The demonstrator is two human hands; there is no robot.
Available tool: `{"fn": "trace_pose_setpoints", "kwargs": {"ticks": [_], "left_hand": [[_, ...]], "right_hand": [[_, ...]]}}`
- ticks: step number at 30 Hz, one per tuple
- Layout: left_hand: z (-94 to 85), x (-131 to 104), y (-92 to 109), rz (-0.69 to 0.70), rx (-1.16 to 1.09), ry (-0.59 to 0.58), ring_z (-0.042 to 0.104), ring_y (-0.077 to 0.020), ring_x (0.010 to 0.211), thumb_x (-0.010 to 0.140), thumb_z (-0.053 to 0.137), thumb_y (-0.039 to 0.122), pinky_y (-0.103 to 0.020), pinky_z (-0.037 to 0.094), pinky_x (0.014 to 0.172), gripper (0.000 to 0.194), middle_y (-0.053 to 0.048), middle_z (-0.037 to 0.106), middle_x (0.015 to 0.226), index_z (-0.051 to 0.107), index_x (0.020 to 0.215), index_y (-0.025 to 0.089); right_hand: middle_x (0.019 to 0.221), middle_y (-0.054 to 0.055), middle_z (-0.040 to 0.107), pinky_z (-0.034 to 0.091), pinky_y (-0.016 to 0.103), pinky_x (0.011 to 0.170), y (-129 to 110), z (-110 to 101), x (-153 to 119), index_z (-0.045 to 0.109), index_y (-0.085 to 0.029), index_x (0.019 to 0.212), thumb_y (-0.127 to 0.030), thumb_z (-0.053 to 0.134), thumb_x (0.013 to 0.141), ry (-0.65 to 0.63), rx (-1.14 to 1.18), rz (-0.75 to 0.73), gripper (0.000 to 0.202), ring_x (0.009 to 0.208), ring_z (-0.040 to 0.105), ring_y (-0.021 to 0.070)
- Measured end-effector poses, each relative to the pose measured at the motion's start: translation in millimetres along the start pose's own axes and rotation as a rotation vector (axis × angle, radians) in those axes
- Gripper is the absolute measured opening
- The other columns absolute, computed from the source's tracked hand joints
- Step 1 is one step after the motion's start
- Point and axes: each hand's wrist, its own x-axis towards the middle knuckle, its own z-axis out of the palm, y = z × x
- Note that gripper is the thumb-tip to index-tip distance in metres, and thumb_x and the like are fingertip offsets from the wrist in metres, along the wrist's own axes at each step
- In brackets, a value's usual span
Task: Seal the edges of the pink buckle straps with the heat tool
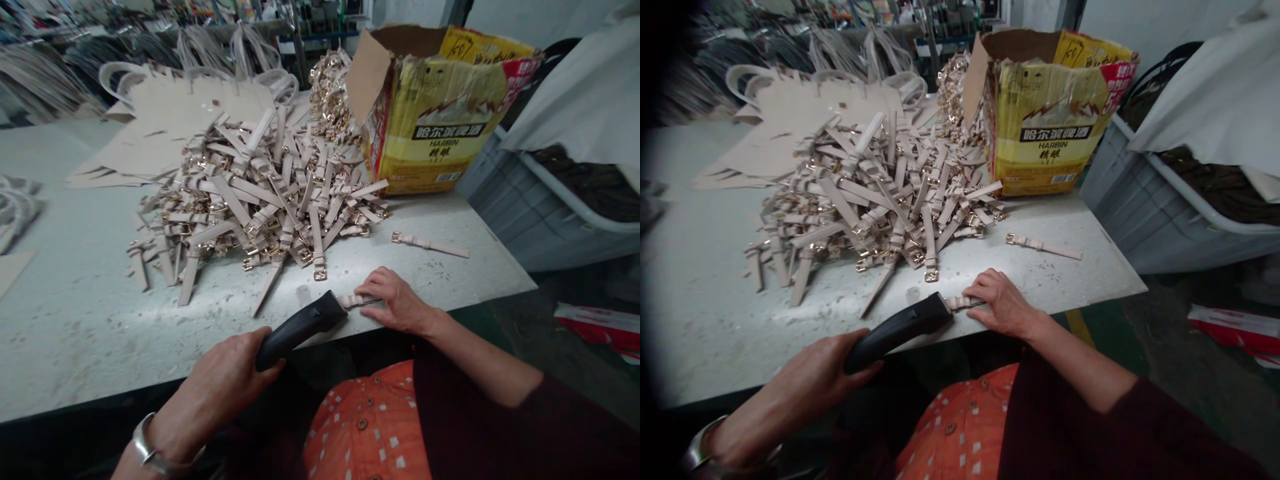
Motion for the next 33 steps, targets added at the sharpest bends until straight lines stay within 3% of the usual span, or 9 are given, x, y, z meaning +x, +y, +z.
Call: {"fn": "trace_pose_setpoints", "kwargs": {"ticks": [9, 17, 24, 33], "left_hand": [[-2.4, 3.6, 5.8, 0.01, -0.011, -0.022, 0.064, -0.0206, 0.077, 0.076, 0.047, 0.043, -0.027, 0.042, 0.063, 0.027, -0.005, 0.069, 0.081, 0.06, 0.088, 0.022], [-0.9, 3.0, 5.1, 0.013, -0.021, 0.014, 0.064, -0.0202, 0.077, 0.075, 0.048, 0.043, -0.027, 0.042, 0.064, 0.027, -0.005, 0.069, 0.083, 0.061, 0.088, 0.023], [-4.8, 1.9, 7.9, 0.025, 0.009, 0.007, 0.064, -0.0193, 0.076, 0.076, 0.048, 0.042, -0.026, 0.042, 0.063, 0.027, -0.006, 0.069, 0.085, 0.06, 0.089, 0.022], [-8.4, 5.5, 16.1, 0.088, 0.052, 0.04, 0.063, -0.0172, 0.074, 0.077, 0.047, 0.041, -0.023, 0.039, 0.061, 0.025, -0.005, 0.069, 0.084, 0.06, 0.088, 0.023]], "right_hand": [[0.082, 0.006, 0.055, 0.038, 0.031, 0.072, -4.5, 6.7, 8.7, 0.057, -0.016, 0.086, -0.015, 0.055, 0.071, -0.005, -0.1, -0.018, 0.015, 0.08, 0.048, 0.0195], [0.08, 0.006, 0.053, 0.036, 0.033, 0.072, -9.9, 0.3, 6.5, 0.053, -0.017, 0.076, -0.018, 0.057, 0.064, -0.031, -0.234, 0.044, 0.013, 0.077, 0.046, 0.0206], [0.087, 0.006, 0.056, 0.038, 0.034, 0.078, -9.4, -3.7, -5.2, 0.059, -0.017, 0.088, -0.017, 0.06, 0.074, 0.023, -0.059, 0.071, 0.014, 0.085, 0.048, 0.0208], [0.084, 0.006, 0.056, 0.041, 0.033, 0.075, -6.6, 0.5, -3.9, 0.061, -0.017, 0.088, -0.011, 0.06, 0.072, 0.064, 0.072, 0.048, 0.017, 0.082, 0.049, 0.0199]]}}
